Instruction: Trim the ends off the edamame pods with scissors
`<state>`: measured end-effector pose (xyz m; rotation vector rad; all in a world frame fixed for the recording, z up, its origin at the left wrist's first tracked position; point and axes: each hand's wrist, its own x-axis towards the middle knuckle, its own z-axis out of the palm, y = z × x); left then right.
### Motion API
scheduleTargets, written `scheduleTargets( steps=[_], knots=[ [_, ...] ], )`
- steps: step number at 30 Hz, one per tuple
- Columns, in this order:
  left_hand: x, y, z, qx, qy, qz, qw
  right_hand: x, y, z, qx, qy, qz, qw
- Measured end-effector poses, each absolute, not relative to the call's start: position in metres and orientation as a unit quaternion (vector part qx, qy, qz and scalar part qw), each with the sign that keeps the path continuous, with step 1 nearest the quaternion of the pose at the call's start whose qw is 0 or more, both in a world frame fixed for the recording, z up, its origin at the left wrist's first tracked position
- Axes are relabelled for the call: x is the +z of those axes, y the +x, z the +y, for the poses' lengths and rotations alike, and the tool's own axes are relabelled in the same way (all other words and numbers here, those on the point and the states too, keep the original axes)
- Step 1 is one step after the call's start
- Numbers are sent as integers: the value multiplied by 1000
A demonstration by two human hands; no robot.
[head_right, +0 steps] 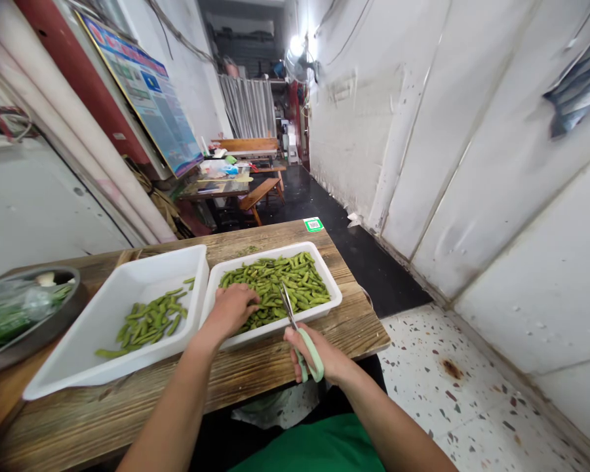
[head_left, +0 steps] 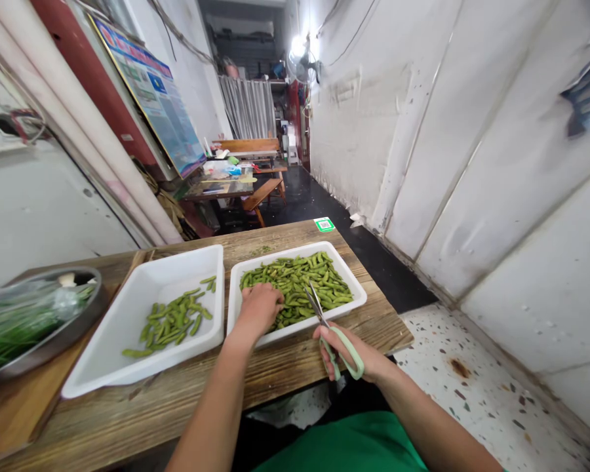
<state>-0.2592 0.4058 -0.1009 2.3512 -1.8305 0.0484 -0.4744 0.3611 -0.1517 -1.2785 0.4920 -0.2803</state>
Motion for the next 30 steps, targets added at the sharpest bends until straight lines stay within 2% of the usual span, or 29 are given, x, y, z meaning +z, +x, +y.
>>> scheduleTargets(
  steps=[8, 13, 30],
  knots=[
    [-96, -272, 411, -135, 720, -589, 340, -143, -474, 361, -121, -631, 224, 733],
    [-103, -279, 411, -188, 711, -514, 441, -144, -473, 359, -132, -631, 248, 723],
    [-102, -293, 412, -303, 690, -470, 460, -136, -471, 361, -129, -637, 239, 721]
  ],
)
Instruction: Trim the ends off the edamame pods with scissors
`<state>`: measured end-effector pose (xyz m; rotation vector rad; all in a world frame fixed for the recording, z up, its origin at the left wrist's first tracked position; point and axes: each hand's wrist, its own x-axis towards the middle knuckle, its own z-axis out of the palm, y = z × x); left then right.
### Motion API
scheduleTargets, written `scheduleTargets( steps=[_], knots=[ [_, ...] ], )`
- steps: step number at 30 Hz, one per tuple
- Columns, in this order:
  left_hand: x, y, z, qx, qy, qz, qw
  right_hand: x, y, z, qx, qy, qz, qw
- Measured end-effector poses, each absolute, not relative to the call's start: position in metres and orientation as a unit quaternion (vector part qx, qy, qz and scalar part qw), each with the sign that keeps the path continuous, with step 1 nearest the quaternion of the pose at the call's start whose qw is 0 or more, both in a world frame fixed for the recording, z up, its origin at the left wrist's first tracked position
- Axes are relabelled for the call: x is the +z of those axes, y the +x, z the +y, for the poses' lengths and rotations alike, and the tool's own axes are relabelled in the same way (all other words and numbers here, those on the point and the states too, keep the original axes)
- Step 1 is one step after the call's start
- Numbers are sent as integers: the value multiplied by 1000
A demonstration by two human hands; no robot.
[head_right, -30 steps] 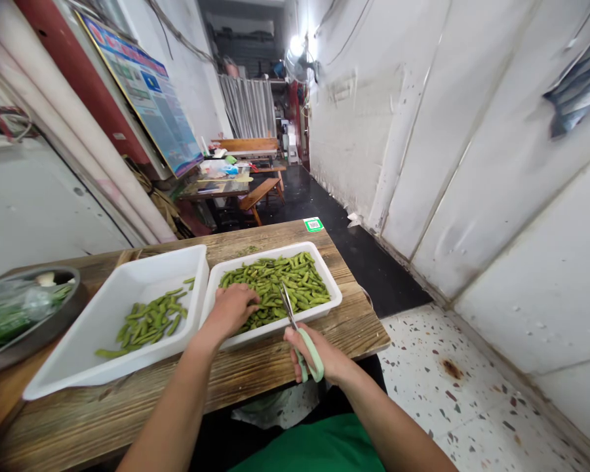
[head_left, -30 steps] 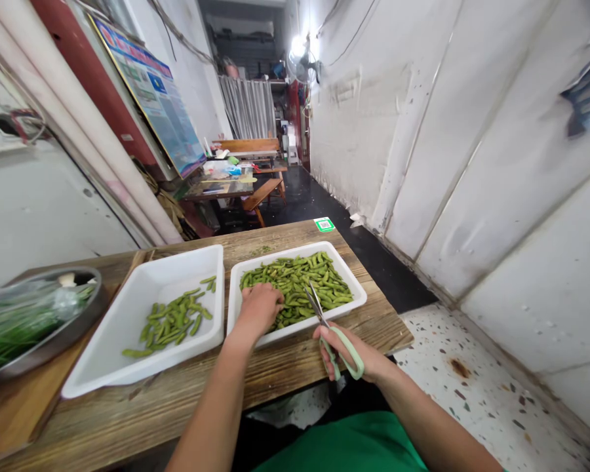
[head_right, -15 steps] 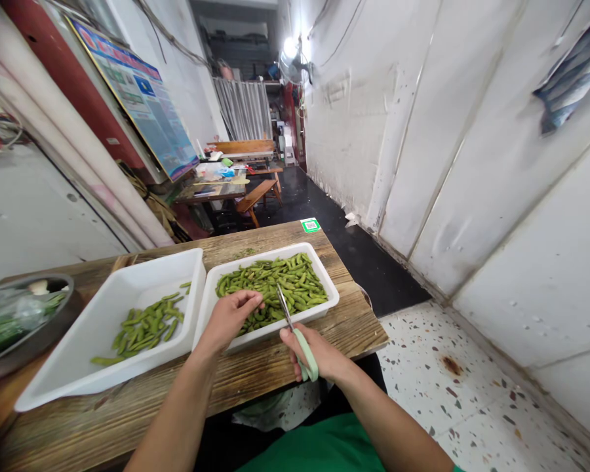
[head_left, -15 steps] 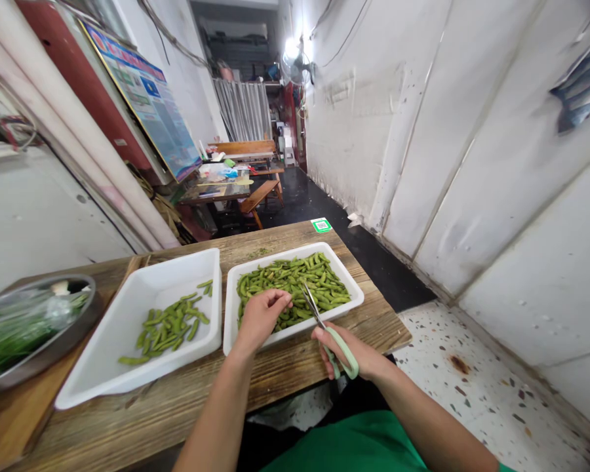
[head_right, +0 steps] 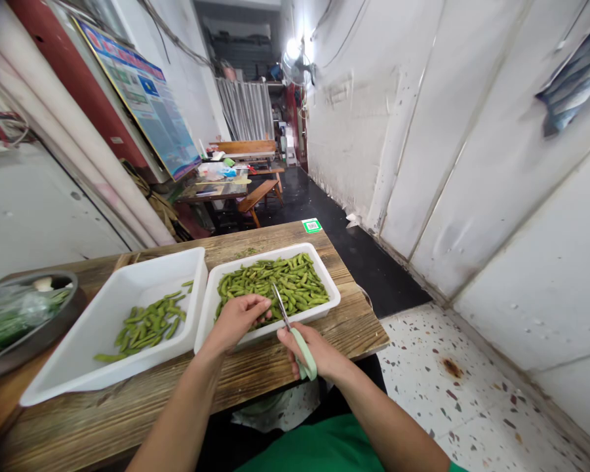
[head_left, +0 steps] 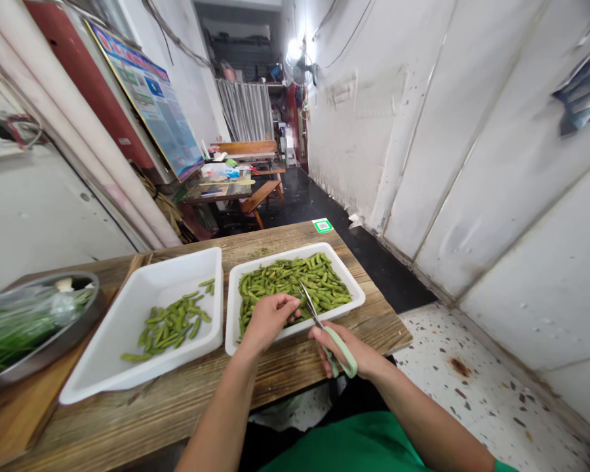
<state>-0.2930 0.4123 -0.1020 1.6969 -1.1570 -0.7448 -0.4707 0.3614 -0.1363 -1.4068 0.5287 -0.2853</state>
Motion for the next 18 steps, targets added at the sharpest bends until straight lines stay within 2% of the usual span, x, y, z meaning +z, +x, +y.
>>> scheduleTargets(
  steps=[9, 16, 18],
  knots=[
    [-99, -291, 413, -359, 673, -444, 469, -132, -467, 361, -139, -634, 286, 705],
    [-101, -290, 409, -476, 530, -258, 653, -139, -466, 364, -132, -589, 230, 763],
    [-101, -290, 408, -475, 502, -224, 687, -137, -467, 365, -131, -593, 219, 764]
  ],
)
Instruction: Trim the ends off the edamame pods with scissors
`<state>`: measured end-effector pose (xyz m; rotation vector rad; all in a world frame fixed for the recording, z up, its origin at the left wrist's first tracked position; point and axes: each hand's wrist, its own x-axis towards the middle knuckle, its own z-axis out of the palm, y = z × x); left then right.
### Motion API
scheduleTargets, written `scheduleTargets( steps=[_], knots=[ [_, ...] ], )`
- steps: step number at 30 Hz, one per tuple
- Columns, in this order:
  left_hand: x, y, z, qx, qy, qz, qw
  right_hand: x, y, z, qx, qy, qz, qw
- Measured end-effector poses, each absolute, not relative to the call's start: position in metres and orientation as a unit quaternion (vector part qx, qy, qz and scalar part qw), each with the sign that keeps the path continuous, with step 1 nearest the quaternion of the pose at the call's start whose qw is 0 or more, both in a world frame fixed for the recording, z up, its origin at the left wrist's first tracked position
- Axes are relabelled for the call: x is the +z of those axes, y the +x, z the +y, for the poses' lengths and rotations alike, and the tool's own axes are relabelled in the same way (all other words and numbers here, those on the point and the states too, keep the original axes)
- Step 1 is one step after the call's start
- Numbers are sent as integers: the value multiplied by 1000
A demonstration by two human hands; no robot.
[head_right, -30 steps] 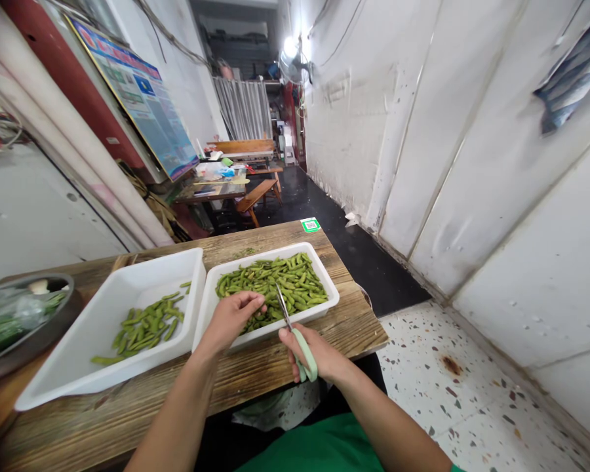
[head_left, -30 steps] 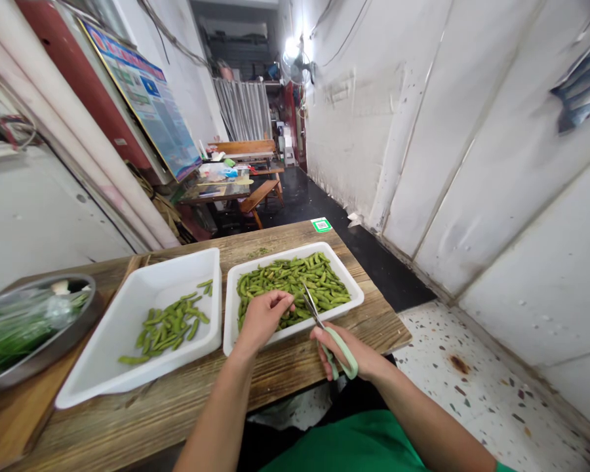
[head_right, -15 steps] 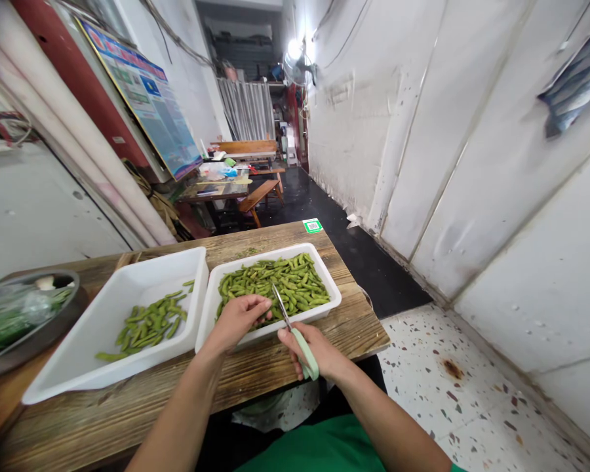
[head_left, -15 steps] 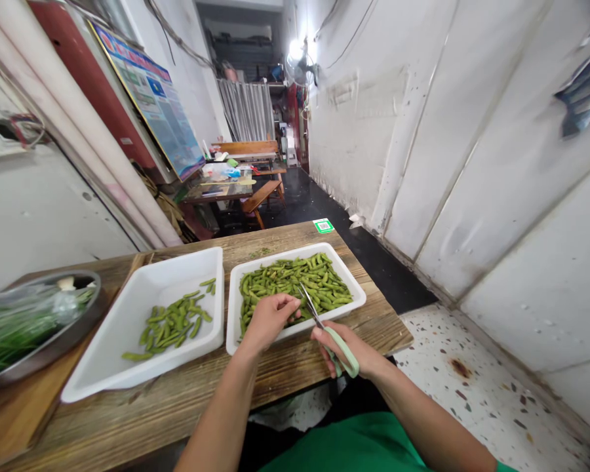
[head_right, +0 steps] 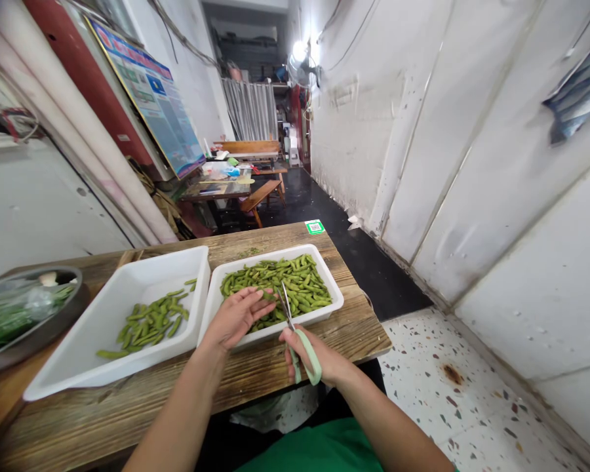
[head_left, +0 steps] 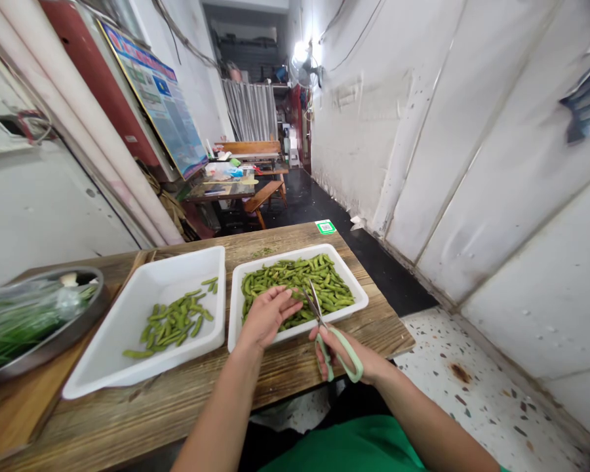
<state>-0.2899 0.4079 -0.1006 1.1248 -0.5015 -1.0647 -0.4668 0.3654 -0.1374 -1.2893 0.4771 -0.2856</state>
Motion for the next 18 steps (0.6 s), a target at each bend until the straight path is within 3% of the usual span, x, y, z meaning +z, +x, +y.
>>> scheduleTargets(
  steps=[18],
  knots=[
    [-102, -312, 409, -436, 573, -237, 652, -141, -467, 363, -138, -627, 221, 734]
  ],
)
